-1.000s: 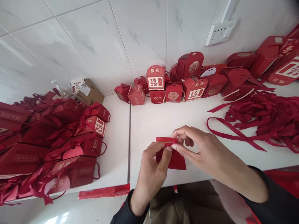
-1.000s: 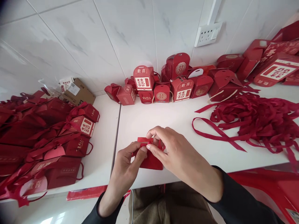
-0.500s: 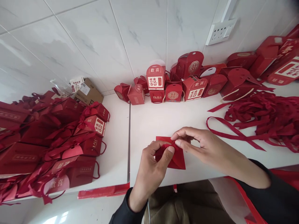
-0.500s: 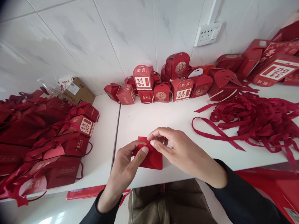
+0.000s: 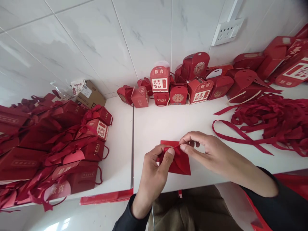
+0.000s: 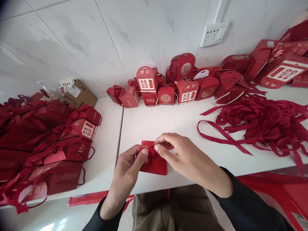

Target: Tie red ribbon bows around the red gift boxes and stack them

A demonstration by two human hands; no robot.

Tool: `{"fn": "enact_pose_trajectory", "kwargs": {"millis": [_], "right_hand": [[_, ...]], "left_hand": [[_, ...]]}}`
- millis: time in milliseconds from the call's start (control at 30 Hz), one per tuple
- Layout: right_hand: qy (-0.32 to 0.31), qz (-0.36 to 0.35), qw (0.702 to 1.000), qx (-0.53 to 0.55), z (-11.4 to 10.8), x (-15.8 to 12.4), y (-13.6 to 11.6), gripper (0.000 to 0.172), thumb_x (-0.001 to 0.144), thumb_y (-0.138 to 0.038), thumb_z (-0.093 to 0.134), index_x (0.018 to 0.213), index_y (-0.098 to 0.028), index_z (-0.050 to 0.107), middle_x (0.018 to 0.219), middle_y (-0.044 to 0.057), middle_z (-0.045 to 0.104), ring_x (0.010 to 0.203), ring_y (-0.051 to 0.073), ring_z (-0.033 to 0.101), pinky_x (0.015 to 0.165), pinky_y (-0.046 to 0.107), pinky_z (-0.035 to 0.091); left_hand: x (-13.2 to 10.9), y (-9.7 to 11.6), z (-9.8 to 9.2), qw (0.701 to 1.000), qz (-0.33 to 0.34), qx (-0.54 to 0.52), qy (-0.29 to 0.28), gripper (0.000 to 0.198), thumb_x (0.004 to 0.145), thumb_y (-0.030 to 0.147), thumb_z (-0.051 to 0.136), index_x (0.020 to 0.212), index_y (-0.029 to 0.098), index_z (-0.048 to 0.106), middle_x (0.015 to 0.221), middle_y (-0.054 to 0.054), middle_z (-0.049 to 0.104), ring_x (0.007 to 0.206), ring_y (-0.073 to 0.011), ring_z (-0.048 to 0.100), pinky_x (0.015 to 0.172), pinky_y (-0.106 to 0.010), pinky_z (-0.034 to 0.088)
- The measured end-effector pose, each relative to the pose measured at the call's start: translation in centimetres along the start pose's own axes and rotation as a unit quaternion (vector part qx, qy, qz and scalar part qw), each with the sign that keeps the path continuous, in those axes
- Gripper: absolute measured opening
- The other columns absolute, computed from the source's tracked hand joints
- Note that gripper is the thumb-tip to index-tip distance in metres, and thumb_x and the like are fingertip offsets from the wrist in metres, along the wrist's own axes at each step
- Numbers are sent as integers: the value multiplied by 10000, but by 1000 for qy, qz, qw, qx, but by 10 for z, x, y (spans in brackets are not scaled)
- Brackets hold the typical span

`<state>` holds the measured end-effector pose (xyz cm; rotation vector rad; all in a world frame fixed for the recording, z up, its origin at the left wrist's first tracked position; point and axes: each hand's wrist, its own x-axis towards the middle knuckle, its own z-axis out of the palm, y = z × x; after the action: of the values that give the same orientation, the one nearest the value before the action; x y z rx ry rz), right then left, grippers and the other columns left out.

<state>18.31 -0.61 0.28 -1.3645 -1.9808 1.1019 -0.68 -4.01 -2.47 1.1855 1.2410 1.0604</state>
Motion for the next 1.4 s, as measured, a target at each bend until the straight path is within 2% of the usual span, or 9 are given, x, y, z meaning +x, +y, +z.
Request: {"fn": "enact_pose_trajectory", "kwargs": {"millis": [200,300,367,467,633,933,1100,1200,1400], "right_hand": [[-37,-5,999,24,-8,6,4,277,1039,-472,520,904,-269,652,868,-4,704,756,193,645,622,301,476],[102,-22,994,-8,-5,8,7,239,1023,-470,542,1000,-267,666,1015,38,724,981,251,664,711,326,502],[170,-24,985,-31,-2,6,8,252,1019,-486,540,983,-270,665,1039,44,725,1017,267,659,693,328,498],[103,-13,994,-18,1,0,4,280,1015,-513,547,937,-285,689,986,23,731,910,246,675,657,327,492],[5,-22,1000,13,1,-3,-3,208,1008,-443,583,939,-288,702,968,-6,730,916,217,670,801,340,500],[12,-17,1000,-18,5,-6,-1,164,1014,-410,568,970,-295,676,998,-22,718,799,182,654,588,304,423],[33,-17,999,-29,5,-9,-3,103,1011,-353,558,956,-299,626,969,-51,699,697,150,626,566,291,431],[38,-33,998,-37,3,-12,-5,76,1005,-304,576,957,-311,634,931,-63,698,729,151,633,626,285,473],[44,-154,985,-68,0,-11,-13,103,1005,-199,589,964,-278,642,963,-20,695,946,185,645,822,314,501]], "left_hand": [[0,0,-2,1000,8,23,-17,353,983,439,598,746,177,609,702,13,524,677,-123,399,663,-269,343],[0,0,-3,1000,0,15,-13,371,980,445,605,723,179,597,702,11,533,677,-123,400,665,-270,342],[0,-1,-2,1000,-7,3,-11,378,980,452,603,718,180,597,693,15,522,668,-121,390,656,-271,337],[0,-2,-2,1000,-3,-2,-14,372,984,458,600,735,182,610,685,21,507,660,-119,381,651,-272,329],[1,-2,-2,1000,0,16,-19,374,988,462,596,739,182,606,688,22,509,665,-119,383,656,-274,330],[1,0,-2,1000,-2,25,-14,369,988,460,597,742,186,623,689,19,541,669,-124,408,668,-279,347],[0,3,-4,999,2,34,-19,285,1003,429,574,977,210,754,818,-23,657,776,-160,529,749,-296,409],[0,7,-6,999,10,44,-25,297,1024,359,518,1122,231,767,1000,-53,713,923,-191,605,859,-320,451],[3,15,-4,995,37,92,-20,304,1019,351,538,1199,209,737,1038,-61,751,1003,-196,669,891,-303,511]]}}
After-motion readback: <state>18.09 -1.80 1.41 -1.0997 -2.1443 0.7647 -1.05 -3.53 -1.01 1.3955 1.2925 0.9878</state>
